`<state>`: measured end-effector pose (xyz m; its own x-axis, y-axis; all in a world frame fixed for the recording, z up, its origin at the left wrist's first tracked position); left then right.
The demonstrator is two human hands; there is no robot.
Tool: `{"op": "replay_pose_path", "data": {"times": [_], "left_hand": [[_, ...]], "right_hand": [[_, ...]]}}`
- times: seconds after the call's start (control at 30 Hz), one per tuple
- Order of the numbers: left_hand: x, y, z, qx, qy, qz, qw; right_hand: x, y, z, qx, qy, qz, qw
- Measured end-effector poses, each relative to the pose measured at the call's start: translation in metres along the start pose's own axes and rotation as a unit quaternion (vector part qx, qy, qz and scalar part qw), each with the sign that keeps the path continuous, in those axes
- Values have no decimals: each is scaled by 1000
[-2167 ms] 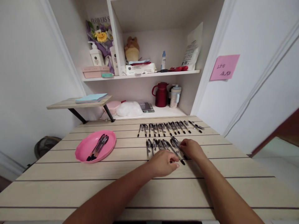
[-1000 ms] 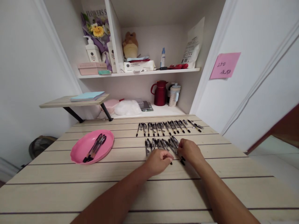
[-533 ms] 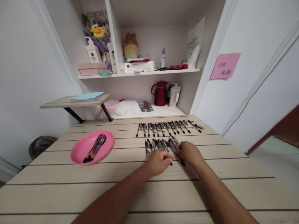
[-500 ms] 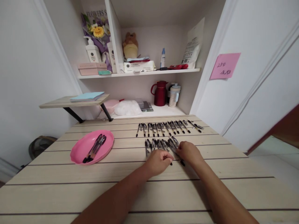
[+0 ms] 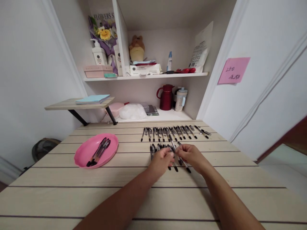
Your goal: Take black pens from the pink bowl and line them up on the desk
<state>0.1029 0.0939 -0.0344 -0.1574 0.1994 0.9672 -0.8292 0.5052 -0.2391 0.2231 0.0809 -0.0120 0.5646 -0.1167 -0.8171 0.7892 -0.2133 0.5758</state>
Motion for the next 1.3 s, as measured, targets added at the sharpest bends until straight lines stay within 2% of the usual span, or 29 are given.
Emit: {"op": "replay_pose_path", "data": {"times": [0.1, 0.17, 0.23, 0.3, 0.4, 0.5, 0.6, 0.8, 0.97, 1.13, 1.3], "left_hand": [[5, 3, 3, 22, 15, 85, 996], [10, 8, 5, 43, 17, 92, 995], [13, 12, 7, 57, 17, 85, 995], [14, 10, 9, 45, 19, 75, 996], [10, -1, 10, -6, 28, 44, 999], [3, -12, 11, -46, 30, -1, 999], [-3, -18, 13, -69, 31, -39, 996], [-4, -19, 12, -82, 22, -63, 994], [-2, -18, 12, -76, 23, -64, 995], [1, -16, 12, -69, 12, -75, 995], [4, -11, 10, -50, -6, -73, 996]], "right_hand": [[-23, -26, 9, -70, 52, -95, 992], [-29, -31, 11, -84, 69, -114, 988], [-24, -23, 9, -64, 56, -141, 986], [-14, -7, 6, -17, 32, -208, 977], [-3, 13, 2, 36, 11, -346, 938], [3, 23, 1, 66, 3, -415, 907], [7, 26, 0, 81, -2, -429, 900], [3, 23, 1, 53, 9, -429, 902], [-1, 22, 2, 44, 19, -411, 910], [-2, 17, 4, 26, 1, -384, 923], [-4, 14, 6, 12, -8, -389, 921]]}}
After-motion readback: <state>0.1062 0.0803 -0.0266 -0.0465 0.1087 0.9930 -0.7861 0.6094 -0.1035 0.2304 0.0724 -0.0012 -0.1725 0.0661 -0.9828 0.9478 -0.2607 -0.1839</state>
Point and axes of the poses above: each hand's wrist, its own z-axis away from the middle knuckle, its own y-axis out of the back of the hand, x = y × z, the point moved 10 cm from there along -z, towards the middle knuckle, and after that the axes turned 11 degrees about z, right-handed, at the moved point
